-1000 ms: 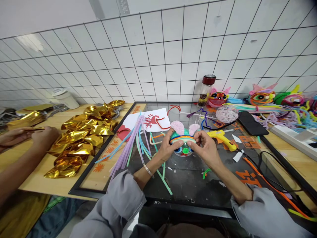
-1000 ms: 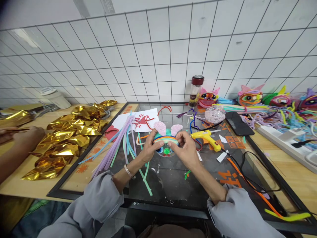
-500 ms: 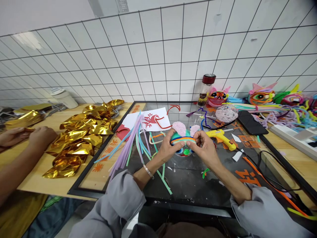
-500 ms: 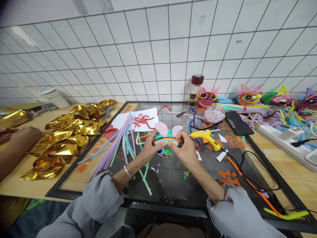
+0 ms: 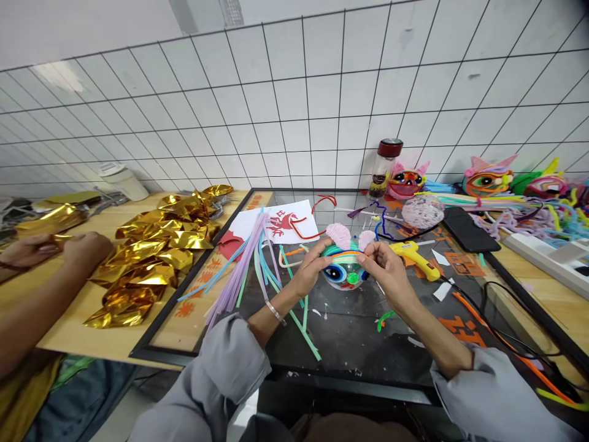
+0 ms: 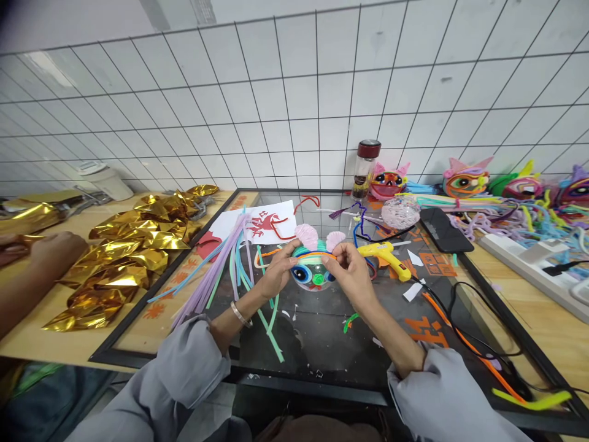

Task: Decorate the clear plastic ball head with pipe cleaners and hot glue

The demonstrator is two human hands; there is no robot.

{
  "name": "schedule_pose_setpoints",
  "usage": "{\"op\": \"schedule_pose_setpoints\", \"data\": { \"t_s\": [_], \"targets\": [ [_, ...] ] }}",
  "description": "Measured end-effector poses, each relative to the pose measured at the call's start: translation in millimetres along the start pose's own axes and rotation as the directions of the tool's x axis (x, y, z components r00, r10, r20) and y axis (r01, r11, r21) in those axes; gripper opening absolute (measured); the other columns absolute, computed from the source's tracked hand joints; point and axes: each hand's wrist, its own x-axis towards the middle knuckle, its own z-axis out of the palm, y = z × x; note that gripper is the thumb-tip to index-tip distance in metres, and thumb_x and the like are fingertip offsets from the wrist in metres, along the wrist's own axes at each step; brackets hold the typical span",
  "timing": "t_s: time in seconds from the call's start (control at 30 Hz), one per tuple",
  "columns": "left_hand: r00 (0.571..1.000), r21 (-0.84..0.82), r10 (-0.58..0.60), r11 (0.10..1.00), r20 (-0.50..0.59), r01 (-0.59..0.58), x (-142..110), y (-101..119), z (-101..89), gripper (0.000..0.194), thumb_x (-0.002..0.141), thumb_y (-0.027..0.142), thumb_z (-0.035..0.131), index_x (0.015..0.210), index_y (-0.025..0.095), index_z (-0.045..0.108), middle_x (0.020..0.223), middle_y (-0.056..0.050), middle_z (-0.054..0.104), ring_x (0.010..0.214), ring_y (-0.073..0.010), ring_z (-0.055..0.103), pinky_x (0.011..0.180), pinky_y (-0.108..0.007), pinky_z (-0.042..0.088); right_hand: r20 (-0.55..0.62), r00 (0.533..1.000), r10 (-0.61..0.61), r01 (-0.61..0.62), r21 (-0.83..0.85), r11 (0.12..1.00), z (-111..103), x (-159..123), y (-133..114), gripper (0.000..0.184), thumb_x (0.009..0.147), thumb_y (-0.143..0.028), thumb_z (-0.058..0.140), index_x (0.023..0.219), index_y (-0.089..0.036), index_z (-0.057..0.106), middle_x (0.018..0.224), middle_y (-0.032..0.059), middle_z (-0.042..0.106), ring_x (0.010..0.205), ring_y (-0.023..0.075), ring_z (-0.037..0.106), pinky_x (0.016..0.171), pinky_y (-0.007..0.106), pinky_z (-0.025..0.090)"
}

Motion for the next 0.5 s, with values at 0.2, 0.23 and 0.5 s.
{"op": "schedule_pose_setpoints", "data": {
  "t_s": [0.2, 0.23, 0.5],
  "targets": [
    [1.000, -0.010, -0.001, 1.000, 0.015, 0.001, -2.2, -7.1, -6.9, 0.053, 0.075, 0.032, 0.061, 0.127, 0.021, 0.054, 0.125, -0.006, 0.062, 0.122, -0.0296, 0.052, 0.104, -0.041, 0.040, 0.022, 1.000, 0.005, -0.005, 0.021, 1.000, -2.0, 0.5, 0.4, 0.032, 0.067, -0.044, 0.072, 0.078, -0.021, 0.051, 0.067, -0.0050, 0.042, 0.061, 0.0105, 0.038, 0.056, 0.024, 0.033],
    [1.000, -0.005, -0.006, 1.000, 0.006, 0.006, -2.7, -8.5, -8.1, 0.053, 0.075, 0.031, 0.062, 0.126, 0.021, 0.053, 0.124, -0.005, 0.062, 0.120, -0.0289, 0.053, 0.102, -0.040, 0.041, 0.025, 1.000, 0.005, -0.006, 0.022, 1.000, -2.4, 0.6, 0.4, 0.032, 0.067, -0.043, 0.072, 0.078, -0.021, 0.052, 0.067, -0.0049, 0.042, 0.061, 0.0105, 0.039, 0.056, 0.024, 0.034],
    [1.000, 0.009, 0.002, 1.000, -0.016, -0.002, -2.5, -4.1, -7.0, 0.046, 0.073, 0.027, 0.058, 0.118, 0.020, 0.054, 0.111, -0.004, 0.062, 0.103, -0.0246, 0.057, 0.092, -0.036, 0.046, 0.055, 0.998, -0.007, 0.007, 0.000, 1.000, -3.4, 0.0, -1.7, 0.030, 0.067, -0.041, 0.070, 0.082, -0.021, 0.053, 0.068, -0.0046, 0.044, 0.061, 0.0112, 0.042, 0.057, 0.025, 0.036]
  ]
}}
